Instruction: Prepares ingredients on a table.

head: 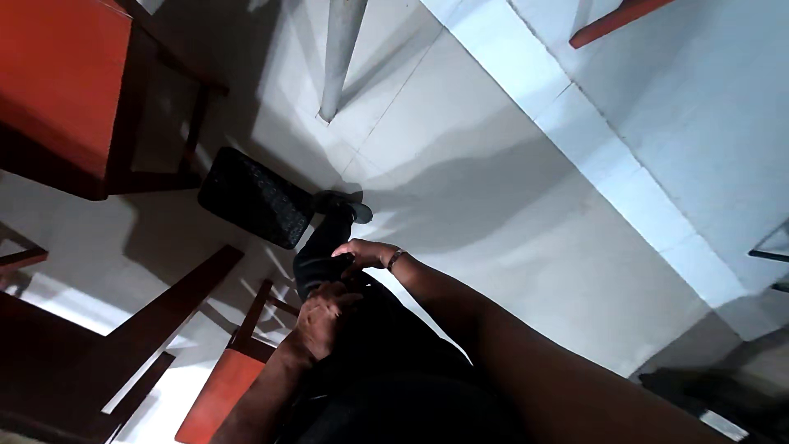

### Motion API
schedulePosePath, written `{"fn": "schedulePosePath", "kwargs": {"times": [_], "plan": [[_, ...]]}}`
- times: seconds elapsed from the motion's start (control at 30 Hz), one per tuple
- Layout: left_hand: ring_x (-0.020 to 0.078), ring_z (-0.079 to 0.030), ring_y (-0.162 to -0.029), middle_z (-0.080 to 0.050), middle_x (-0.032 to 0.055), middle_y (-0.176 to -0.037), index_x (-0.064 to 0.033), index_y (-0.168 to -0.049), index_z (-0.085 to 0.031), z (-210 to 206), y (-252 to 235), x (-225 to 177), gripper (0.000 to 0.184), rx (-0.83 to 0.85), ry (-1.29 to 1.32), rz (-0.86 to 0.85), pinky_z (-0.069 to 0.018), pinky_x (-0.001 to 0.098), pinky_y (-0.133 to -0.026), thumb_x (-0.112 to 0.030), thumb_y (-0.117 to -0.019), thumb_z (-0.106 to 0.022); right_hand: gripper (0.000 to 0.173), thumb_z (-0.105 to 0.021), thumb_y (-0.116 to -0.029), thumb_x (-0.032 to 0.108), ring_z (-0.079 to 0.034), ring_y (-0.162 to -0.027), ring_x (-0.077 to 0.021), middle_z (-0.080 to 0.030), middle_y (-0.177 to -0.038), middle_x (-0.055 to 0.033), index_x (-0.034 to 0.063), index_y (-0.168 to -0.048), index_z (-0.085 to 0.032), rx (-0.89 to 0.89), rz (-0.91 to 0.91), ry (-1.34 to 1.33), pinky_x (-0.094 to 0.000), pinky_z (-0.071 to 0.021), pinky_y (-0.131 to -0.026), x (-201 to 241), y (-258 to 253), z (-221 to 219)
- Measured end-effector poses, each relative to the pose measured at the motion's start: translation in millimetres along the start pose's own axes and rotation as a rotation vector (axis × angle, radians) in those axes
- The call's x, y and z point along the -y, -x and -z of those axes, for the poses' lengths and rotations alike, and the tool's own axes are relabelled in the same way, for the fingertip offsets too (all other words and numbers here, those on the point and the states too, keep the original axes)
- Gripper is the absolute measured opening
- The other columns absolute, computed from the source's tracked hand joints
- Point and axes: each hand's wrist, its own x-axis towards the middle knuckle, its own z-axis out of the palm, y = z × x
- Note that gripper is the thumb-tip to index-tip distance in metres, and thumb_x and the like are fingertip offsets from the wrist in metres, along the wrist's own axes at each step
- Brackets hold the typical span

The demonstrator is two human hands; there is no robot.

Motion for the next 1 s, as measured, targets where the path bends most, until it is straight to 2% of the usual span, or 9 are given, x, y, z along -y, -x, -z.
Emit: {"fn": "schedulePosePath", "kwargs": {"times": [0.13,0.23,0.33,0.5,0.6,0.67,0.8,0.9,1.0], "plan": [[0.0386,-0.066,-0.114,-0.071,0.0197,-0.115,-0.0084,-0.118,-0.076,-1,7,-1,0.025,-0.017,0.019,0.000,-0.0519,0.0551,-0.097,-0.016,-0.1000,-0.061,0.057,-0.081,-0.0838,0.000,-0.065,-0.114,-0.0320,-0.064,-0.128,-0.0259,-0.0041,-0.137,-0.058,-0.012,-0.025,0.006,-0.0462,-0.0519,-0.100,3,3,-4],[0.0360,-0.068,-0.111,-0.072,0.0182,-0.112,-0.0088,-0.115,-0.078,2,16,7,0.023,-0.113,0.036,-0.008,-0.0530,0.0531,-0.098,-0.016,-0.0998,-0.061,0.059,-0.080,-0.0831,-0.001,-0.065,-0.114,-0.0325,-0.064,-0.128,-0.0262,-0.0036,-0.137,-0.058,-0.023,-0.038,0.035,-0.0473,-0.0509,-0.101,6,6,-5],[0.0348,-0.067,-0.113,-0.072,0.0182,-0.115,-0.0065,-0.115,-0.077,6,38,20,0.023,-0.207,0.138,0.053,-0.0524,0.0524,-0.100,-0.014,-0.0991,-0.061,0.056,-0.077,-0.0829,-0.008,-0.065,-0.108,-0.0261,-0.064,-0.126,-0.0237,-0.0037,-0.136,-0.058,-0.033,-0.093,-0.091,-0.0413,-0.0538,-0.095,13,11,-9],[0.0240,-0.070,-0.106,-0.072,0.0165,-0.114,-0.0024,-0.116,-0.075,-15,97,61,0.025,-0.452,0.314,0.233,-0.0566,0.0419,-0.095,-0.009,-0.0965,-0.061,0.063,-0.074,-0.0866,-0.004,-0.063,-0.116,-0.0315,-0.051,-0.146,-0.0258,-0.0005,-0.145,-0.052,-0.095,-0.139,-0.123,-0.0435,-0.0532,-0.098,-3,5,-3],[0.0164,-0.071,-0.100,-0.071,0.0179,-0.115,0.0042,-0.116,-0.072,-34,135,74,0.026,-0.611,0.424,0.369,-0.0581,0.0321,-0.090,-0.005,-0.0956,-0.060,0.061,-0.073,-0.0899,-0.001,-0.062,-0.123,-0.0318,-0.047,-0.152,-0.0235,0.0004,-0.147,-0.051,-0.154,-0.175,-0.105,-0.0442,-0.0519,-0.102,-7,5,2],[0.0144,-0.070,-0.096,-0.071,0.0184,-0.112,0.0077,-0.116,-0.069,-46,154,75,0.026,-0.707,0.498,0.444,-0.0578,0.0299,-0.087,-0.004,-0.0955,-0.059,0.058,-0.072,-0.0938,0.006,-0.059,-0.126,-0.0322,-0.046,-0.153,-0.0227,0.0009,-0.147,-0.051,-0.185,-0.216,-0.091,-0.0457,-0.0509,-0.102,-6,7,3],[0.0076,-0.069,-0.092,-0.072,0.0143,-0.108,0.0109,-0.116,-0.066,-75,180,75,0.024,-0.888,0.681,0.504,-0.0579,0.0265,-0.086,0.000,-0.0957,-0.060,0.047,-0.063,-0.1016,0.014,-0.053,-0.134,-0.0291,-0.050,-0.150,-0.0204,-0.0009,-0.145,-0.052,-0.242,-0.276,-0.122,-0.0479,-0.0472,-0.106,-1,15,7],[0.0076,-0.070,-0.095,-0.072,0.0136,-0.109,0.0119,-0.117,-0.065,-89,190,71,0.026,-0.964,0.779,0.504,-0.0580,0.0267,-0.089,0.000,-0.0953,-0.058,0.039,-0.055,-0.1065,0.020,-0.060,-0.122,-0.0260,-0.059,-0.139,-0.0169,0.0029,-0.141,-0.056,-0.274,-0.314,-0.087,-0.0481,-0.0524,-0.096,4,25,8],[0.0119,-0.070,-0.095,-0.072,0.0160,-0.109,0.0115,-0.118,-0.066,-94,196,64,0.026,-1.013,0.830,0.532,-0.0579,0.0296,-0.089,-0.001,-0.0967,-0.058,0.036,-0.055,-0.1064,0.022,-0.062,-0.117,-0.0291,-0.064,-0.131,-0.0195,0.0010,-0.135,-0.062,-0.342,-0.303,0.027,-0.0505,-0.0516,-0.097,16,42,10]]}}
